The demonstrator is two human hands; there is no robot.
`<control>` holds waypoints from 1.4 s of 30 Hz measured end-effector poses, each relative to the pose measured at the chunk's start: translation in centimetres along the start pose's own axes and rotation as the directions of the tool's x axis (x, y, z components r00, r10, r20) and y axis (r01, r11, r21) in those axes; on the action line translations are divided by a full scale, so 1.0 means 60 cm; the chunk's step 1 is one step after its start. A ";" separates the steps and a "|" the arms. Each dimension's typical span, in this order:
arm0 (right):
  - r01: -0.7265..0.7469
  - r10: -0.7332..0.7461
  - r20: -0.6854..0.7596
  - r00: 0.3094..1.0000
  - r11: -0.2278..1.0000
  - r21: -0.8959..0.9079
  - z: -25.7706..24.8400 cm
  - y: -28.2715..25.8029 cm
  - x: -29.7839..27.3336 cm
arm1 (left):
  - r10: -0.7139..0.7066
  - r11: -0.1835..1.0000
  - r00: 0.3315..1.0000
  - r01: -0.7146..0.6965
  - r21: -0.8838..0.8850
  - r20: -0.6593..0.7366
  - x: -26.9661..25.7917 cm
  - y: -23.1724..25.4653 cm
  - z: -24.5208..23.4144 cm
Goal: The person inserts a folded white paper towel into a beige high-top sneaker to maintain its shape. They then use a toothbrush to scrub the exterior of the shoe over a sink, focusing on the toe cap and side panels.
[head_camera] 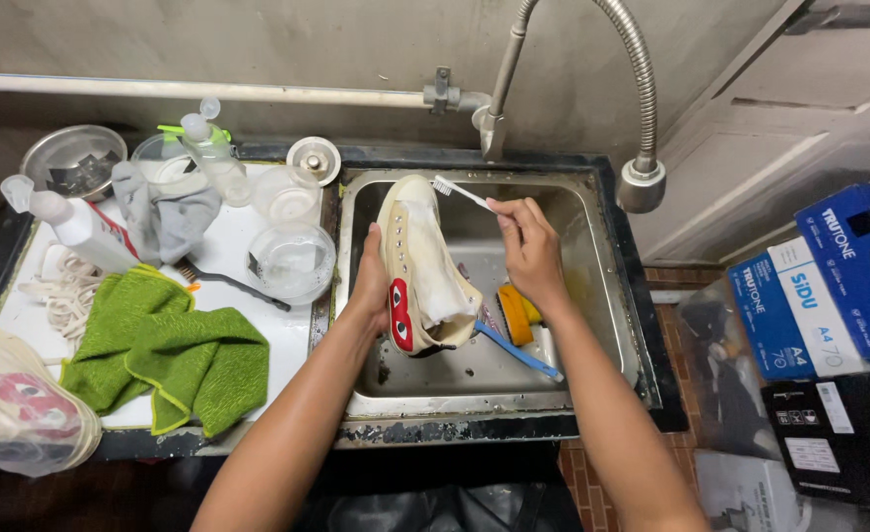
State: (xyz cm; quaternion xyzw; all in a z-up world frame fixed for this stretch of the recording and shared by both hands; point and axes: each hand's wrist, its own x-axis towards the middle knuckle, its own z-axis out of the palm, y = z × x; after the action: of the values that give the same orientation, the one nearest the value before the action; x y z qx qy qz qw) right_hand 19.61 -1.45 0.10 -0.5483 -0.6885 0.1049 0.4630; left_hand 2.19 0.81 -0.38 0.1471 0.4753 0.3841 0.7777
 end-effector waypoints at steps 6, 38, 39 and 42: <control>-0.007 0.008 -0.008 1.000 0.999 0.040 -0.001 -0.012 -0.002 | 0.062 0.998 0.998 -0.061 -0.028 0.020 0.019 -0.001 -0.012; -0.030 0.024 -0.018 1.000 0.854 -0.519 -0.037 -0.220 -0.166 | 0.230 0.967 0.968 -0.216 -0.133 0.100 -0.044 0.004 -0.009; -0.059 0.039 -0.048 0.998 0.842 -0.537 -0.040 -0.220 -0.168 | 0.235 0.969 0.967 -0.224 -0.107 0.102 -0.047 0.001 -0.012; -0.008 -0.003 -0.020 1.000 0.822 -0.570 -0.028 -0.215 -0.156 | 0.235 0.965 0.967 -0.220 -0.141 0.096 -0.038 -0.005 -0.014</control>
State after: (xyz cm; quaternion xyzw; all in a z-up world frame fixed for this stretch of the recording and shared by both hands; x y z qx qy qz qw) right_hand 12.09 -14.89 4.58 -0.6634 -0.6831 -0.1102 0.2850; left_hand 1.02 -1.16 0.45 0.1717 0.3850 0.4921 0.7617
